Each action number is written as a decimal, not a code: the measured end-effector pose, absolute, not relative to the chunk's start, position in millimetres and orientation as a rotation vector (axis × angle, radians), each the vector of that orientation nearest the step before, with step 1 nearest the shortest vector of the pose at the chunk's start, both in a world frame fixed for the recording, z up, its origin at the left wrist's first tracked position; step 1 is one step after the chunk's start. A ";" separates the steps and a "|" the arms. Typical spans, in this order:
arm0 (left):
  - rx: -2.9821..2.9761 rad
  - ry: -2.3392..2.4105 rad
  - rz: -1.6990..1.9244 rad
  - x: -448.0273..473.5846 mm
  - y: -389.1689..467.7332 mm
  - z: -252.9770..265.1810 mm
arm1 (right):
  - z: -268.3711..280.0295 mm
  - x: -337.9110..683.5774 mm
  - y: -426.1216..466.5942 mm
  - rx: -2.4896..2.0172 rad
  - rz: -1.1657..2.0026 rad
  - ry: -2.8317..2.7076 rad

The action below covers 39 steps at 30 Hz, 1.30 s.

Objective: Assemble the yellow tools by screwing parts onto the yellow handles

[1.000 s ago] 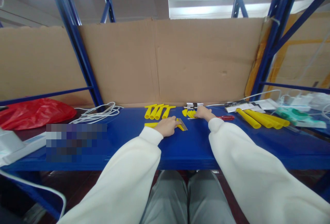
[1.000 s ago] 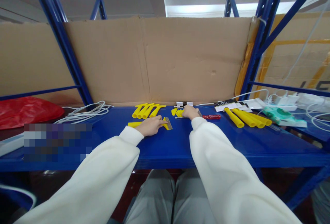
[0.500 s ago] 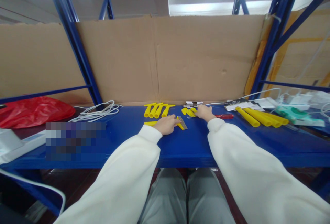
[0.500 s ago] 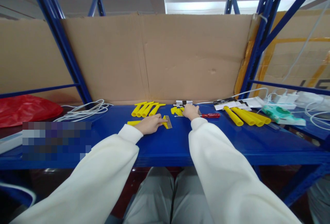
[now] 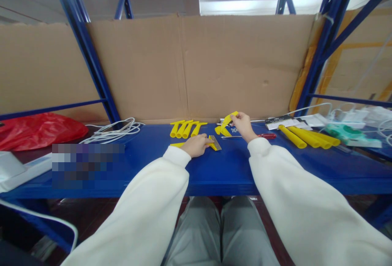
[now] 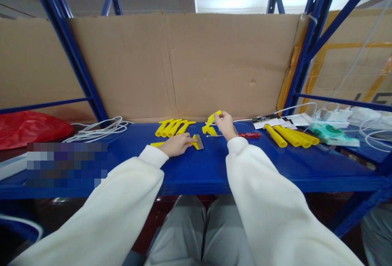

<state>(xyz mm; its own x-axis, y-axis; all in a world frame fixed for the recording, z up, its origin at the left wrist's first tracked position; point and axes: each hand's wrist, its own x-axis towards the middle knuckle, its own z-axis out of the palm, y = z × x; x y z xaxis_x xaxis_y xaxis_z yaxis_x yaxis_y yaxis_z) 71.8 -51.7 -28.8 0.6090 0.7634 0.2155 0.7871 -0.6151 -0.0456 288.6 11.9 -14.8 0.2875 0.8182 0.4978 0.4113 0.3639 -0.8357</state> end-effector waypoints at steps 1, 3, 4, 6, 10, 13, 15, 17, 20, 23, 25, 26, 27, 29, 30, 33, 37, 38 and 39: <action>-2.695 -1.313 -0.275 71.9 -51.9 -28.8 | -14.7 285.6 9.7 -1.201 0.506 -1.296; -2.693 -1.319 -0.283 72.0 -51.9 -28.9 | -15.2 279.3 3.4 -1.136 0.707 -1.265; -2.691 -1.316 -0.282 72.0 -51.7 -29.2 | -15.7 276.5 -0.4 -1.126 0.802 -1.271; -2.687 -1.300 -0.282 71.8 -51.0 -29.7 | -17.2 271.8 -7.6 -1.147 0.992 -1.337; -2.684 -1.285 -0.276 71.0 -49.2 -31.2 | -20.4 266.7 -17.3 -1.244 1.271 -1.514; -2.684 -1.280 -0.292 70.3 -47.7 -32.2 | -20.6 265.4 -19.6 -1.289 1.359 -1.528; -2.686 -1.271 -0.302 70.0 -47.0 -32.4 | -20.3 265.1 -19.7 -1.288 1.397 -1.522; -2.687 -1.264 -0.291 69.9 -46.6 -32.2 | -20.4 265.3 -19.1 -1.256 1.433 -1.519; -2.692 -1.266 -0.274 70.0 -46.3 -32.1 | -21.4 266.3 -17.3 -1.157 1.458 -1.506; -2.700 -1.261 -0.306 70.1 -45.7 -32.8 | -20.6 267.2 -15.5 -1.024 1.425 -1.439; -2.696 -1.250 -0.308 70.2 -45.3 -33.3 | -18.0 267.7 -14.7 -0.937 1.405 -1.342; -2.691 -1.248 -0.297 70.3 -45.2 -33.4 | -16.3 268.0 -14.5 -0.901 1.399 -1.278; -2.687 -1.251 -0.280 70.4 -45.3 -33.2 | -14.6 268.4 -14.2 -0.871 1.394 -1.210; -2.685 -1.266 -0.255 70.6 -46.0 -32.3 | -12.1 269.4 -13.0 -0.838 1.380 -1.089; -2.686 -1.273 -0.250 70.7 -46.6 -31.8 | -11.7 270.0 -11.9 -0.837 1.364 -1.048; -2.688 -1.283 -0.252 71.0 -48.5 -30.4 | -15.1 271.8 -6.2 -0.915 1.273 -1.001; -2.686 -1.291 -0.260 71.0 -49.3 -30.9 | -25.0 274.1 2.9 -1.092 1.211 -1.066; -2.687 -1.293 -0.267 70.9 -49.1 -31.3 | -27.1 274.7 4.4 -1.122 1.225 -1.103; -2.689 -1.294 -0.276 70.8 -48.9 -31.7 | -28.7 275.2 5.2 -1.145 1.246 -1.142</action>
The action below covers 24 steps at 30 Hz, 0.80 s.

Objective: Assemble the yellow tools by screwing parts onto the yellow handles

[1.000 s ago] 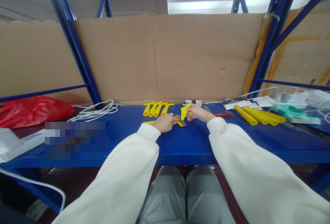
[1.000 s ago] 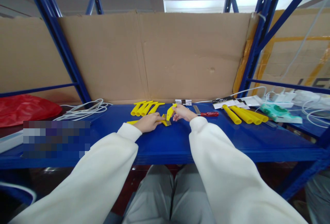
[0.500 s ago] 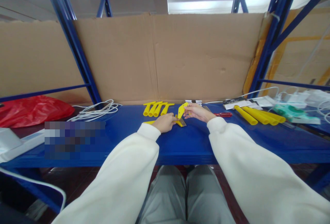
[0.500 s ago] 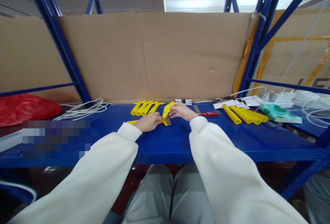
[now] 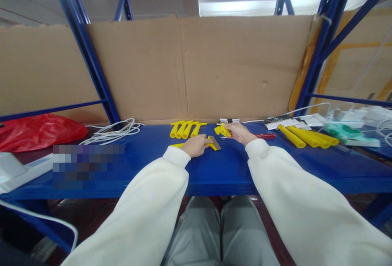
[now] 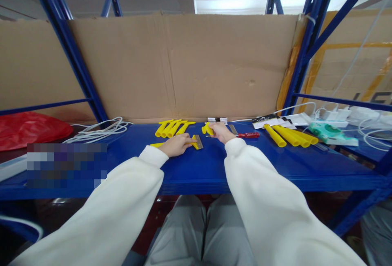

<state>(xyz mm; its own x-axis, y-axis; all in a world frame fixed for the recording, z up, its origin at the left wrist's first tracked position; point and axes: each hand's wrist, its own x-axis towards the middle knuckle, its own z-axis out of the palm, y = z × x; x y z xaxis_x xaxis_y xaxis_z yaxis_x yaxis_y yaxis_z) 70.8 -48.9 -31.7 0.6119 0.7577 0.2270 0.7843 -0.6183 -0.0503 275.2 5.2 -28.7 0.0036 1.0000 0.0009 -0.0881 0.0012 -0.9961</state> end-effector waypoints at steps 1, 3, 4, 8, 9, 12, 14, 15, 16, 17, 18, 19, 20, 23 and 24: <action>-2.690 -1.295 -0.290 70.6 -48.6 -32.1 | -29.7 275.7 5.6 -1.161 1.278 -1.182; -2.693 -1.293 -0.314 70.3 -48.1 -32.7 | -30.1 276.4 4.9 -1.182 1.356 -1.249; -2.695 -1.289 -0.321 70.1 -48.0 -32.9 | -29.8 276.6 4.1 -1.193 1.388 -1.270; -2.711 -1.265 -0.363 69.5 -47.2 -33.5 | -28.0 276.8 0.4 -1.207 1.405 -1.307; -2.716 -1.263 -0.383 69.4 -46.9 -33.7 | -27.9 276.7 -0.5 -1.207 1.393 -1.310; -2.722 -1.284 -0.431 69.4 -45.6 -34.6 | -28.4 275.3 -3.2 -1.213 1.367 -1.323; -2.726 -1.312 -0.449 69.9 -44.7 -35.1 | -29.0 272.9 -5.3 -1.222 1.352 -1.336; -2.730 -1.323 -0.461 70.2 -44.3 -35.3 | -29.3 271.2 -6.2 -1.226 1.343 -1.345; -2.735 -1.333 -0.476 70.7 -44.0 -35.3 | -29.7 269.2 -7.0 -1.233 1.327 -1.352; -2.738 -1.341 -0.493 71.1 -43.9 -35.2 | -30.2 266.9 -7.5 -1.246 1.304 -1.360; -2.739 -1.349 -0.506 71.5 -44.0 -35.0 | -30.7 264.5 -7.7 -1.259 1.277 -1.371; -2.738 -1.357 -0.513 71.8 -44.2 -34.7 | -31.3 262.1 -7.6 -1.270 1.249 -1.386; -2.737 -1.366 -0.513 72.0 -44.6 -34.3 | -31.9 259.7 -7.4 -1.279 1.223 -1.403; -2.733 -1.397 -0.497 72.5 -46.0 -33.3 | -33.5 253.5 -6.2 -1.282 1.170 -1.440; -2.731 -1.404 -0.497 72.7 -46.5 -33.0 | -33.8 251.9 -6.0 -1.281 1.163 -1.446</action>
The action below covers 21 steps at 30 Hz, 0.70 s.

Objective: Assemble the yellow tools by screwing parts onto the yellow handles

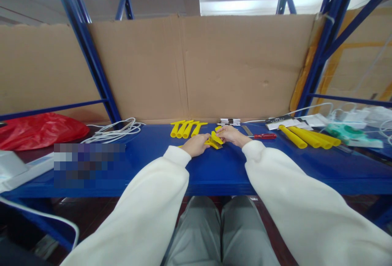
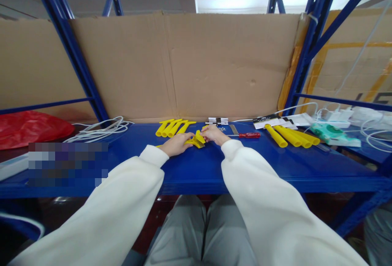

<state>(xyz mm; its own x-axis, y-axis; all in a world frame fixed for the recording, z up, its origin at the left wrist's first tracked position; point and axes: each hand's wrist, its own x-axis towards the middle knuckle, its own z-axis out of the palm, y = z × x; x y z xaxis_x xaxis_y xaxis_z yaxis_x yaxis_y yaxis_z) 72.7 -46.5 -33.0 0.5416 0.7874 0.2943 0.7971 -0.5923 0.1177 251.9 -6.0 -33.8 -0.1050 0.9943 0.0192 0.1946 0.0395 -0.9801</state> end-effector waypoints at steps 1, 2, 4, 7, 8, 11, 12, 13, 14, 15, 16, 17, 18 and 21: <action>-2.730 -1.408 -0.500 72.8 -46.9 -32.8 | -34.0 250.5 -6.0 -1.283 1.156 -1.452; -2.727 -1.409 -0.503 73.0 -47.2 -32.7 | -33.9 249.3 -6.1 -1.288 1.150 -1.459; -2.723 -1.408 -0.501 73.2 -47.6 -32.7 | -33.8 247.3 -6.4 -1.300 1.137 -1.476; -2.721 -1.401 -0.501 73.2 -47.4 -33.2 | -34.2 245.7 -6.3 -1.299 1.128 -1.507; -2.723 -1.395 -0.507 73.1 -47.2 -33.4 | -34.7 245.4 -5.9 -1.288 1.131 -1.520; -2.735 -1.371 -0.521 72.8 -46.6 -34.0 | -36.4 245.3 -4.3 -1.260 1.133 -1.548; -2.739 -1.365 -0.523 72.7 -46.4 -34.1 | -36.9 245.4 -3.8 -1.258 1.130 -1.553; -2.743 -1.360 -0.522 72.7 -46.3 -34.2 | -37.3 245.5 -3.5 -1.259 1.126 -1.558; -2.746 -1.356 -0.521 72.7 -46.3 -34.2 | -37.6 245.6 -3.3 -1.260 1.122 -1.564; -2.747 -1.353 -0.518 72.7 -46.3 -34.1 | -37.9 245.6 -3.3 -1.261 1.118 -1.570; -2.747 -1.350 -0.514 72.6 -46.3 -34.0 | -38.1 245.5 -3.5 -1.265 1.112 -1.576; -2.747 -1.345 -0.511 72.5 -46.3 -33.8 | -38.3 245.3 -3.7 -1.270 1.104 -1.583; -2.749 -1.337 -0.509 72.4 -46.2 -33.7 | -38.5 245.0 -4.0 -1.275 1.095 -1.594; -2.778 -1.275 -0.496 71.2 -44.8 -33.5 | -38.4 243.7 -4.1 -1.264 1.057 -1.642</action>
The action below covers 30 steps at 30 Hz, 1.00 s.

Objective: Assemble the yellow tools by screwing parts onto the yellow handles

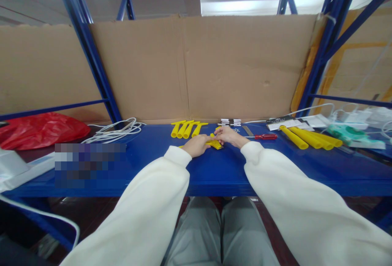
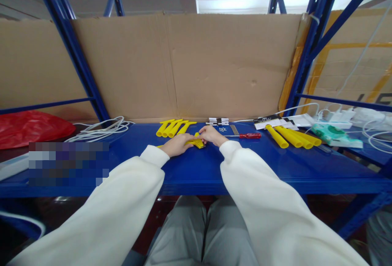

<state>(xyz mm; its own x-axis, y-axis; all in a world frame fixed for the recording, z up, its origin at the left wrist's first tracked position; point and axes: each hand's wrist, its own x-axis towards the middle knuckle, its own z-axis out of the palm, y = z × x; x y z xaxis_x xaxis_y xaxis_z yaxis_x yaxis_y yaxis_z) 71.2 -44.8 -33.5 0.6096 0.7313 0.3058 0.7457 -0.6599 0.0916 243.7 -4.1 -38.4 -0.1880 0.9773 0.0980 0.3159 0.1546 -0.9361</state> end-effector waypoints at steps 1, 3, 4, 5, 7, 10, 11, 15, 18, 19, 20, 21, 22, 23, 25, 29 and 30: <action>-2.787 -1.249 -0.490 70.7 -43.9 -33.7 | -37.8 243.5 -3.6 -1.260 1.027 -1.654; -2.788 -1.215 -0.478 69.5 -41.6 -34.6 | -35.5 243.9 -1.6 -1.266 0.915 -1.631; -2.782 -1.209 -0.476 68.9 -40.4 -35.2 | -33.9 244.6 0.0 -1.272 0.837 -1.594; -2.773 -1.206 -0.479 68.4 -39.2 -35.8 | -32.1 245.7 1.9 -1.273 0.758 -1.543; -2.757 -1.199 -0.492 67.7 -37.5 -36.9 | -29.1 248.8 5.8 -1.254 0.645 -1.434; -2.739 -1.182 -0.509 67.6 -37.5 -36.9 | -26.9 253.4 8.0 -1.243 0.670 -1.338; -2.735 -1.177 -0.512 67.8 -38.2 -36.5 | -26.7 254.3 7.0 -1.251 0.729 -1.324; -2.743 -1.125 -0.547 69.5 -42.2 -33.4 | -26.8 254.8 -3.0 -1.224 1.101 -1.365; -2.763 -1.090 -0.581 70.8 -44.6 -32.0 | -26.9 254.2 -9.2 -1.159 1.244 -1.414; -2.767 -1.087 -0.588 71.1 -45.1 -31.9 | -27.1 254.2 -10.2 -1.152 1.251 -1.413; -2.768 -1.089 -0.591 71.4 -45.6 -31.9 | -27.4 254.3 -10.6 -1.153 1.254 -1.406; -2.766 -1.096 -0.589 71.7 -46.1 -32.1 | -27.8 254.4 -10.5 -1.156 1.256 -1.399; -2.762 -1.109 -0.583 72.0 -46.6 -32.4 | -28.3 254.6 -10.3 -1.157 1.260 -1.394; -2.758 -1.126 -0.573 72.4 -47.1 -32.8 | -28.8 254.8 -9.9 -1.156 1.265 -1.391; -2.754 -1.167 -0.552 73.1 -48.1 -33.7 | -30.0 255.2 -9.2 -1.142 1.276 -1.394; -2.776 -1.214 -0.491 74.5 -49.2 -35.2 | -32.0 255.4 -8.7 -1.119 1.279 -1.407; -2.784 -1.212 -0.467 74.6 -49.3 -35.2 | -32.2 255.4 -8.7 -1.120 1.278 -1.412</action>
